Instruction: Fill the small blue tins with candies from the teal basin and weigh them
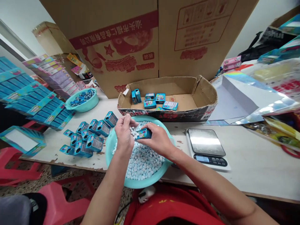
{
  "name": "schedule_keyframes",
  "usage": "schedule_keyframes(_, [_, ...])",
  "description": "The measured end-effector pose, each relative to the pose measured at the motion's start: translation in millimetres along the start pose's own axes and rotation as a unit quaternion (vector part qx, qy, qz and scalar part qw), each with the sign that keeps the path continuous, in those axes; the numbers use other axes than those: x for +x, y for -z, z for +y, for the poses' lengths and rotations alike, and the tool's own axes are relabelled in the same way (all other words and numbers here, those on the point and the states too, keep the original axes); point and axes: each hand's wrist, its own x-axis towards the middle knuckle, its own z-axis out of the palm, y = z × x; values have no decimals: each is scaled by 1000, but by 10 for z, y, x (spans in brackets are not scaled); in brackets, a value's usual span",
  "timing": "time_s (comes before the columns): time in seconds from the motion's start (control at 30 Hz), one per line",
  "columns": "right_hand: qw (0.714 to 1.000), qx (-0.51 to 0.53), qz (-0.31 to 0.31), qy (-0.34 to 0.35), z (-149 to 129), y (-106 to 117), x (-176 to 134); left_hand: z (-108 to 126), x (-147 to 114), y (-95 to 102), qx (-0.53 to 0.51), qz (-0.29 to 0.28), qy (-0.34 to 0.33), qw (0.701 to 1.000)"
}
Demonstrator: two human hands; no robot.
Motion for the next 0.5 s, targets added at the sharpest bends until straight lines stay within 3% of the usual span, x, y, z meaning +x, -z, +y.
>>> schedule_keyframes(0.17, [1000,7,15,-4,-14,-32,-11,39,26,4,-7,-19,-5,1000])
schedule_keyframes(0.27, [1000,10,2,-16,10,-60,2,2,61,18,23,-21,51,998])
schedule_keyframes(0.5, [998,51,21,-6,-5,-58,19,106,61,-6,4,-86,64,994])
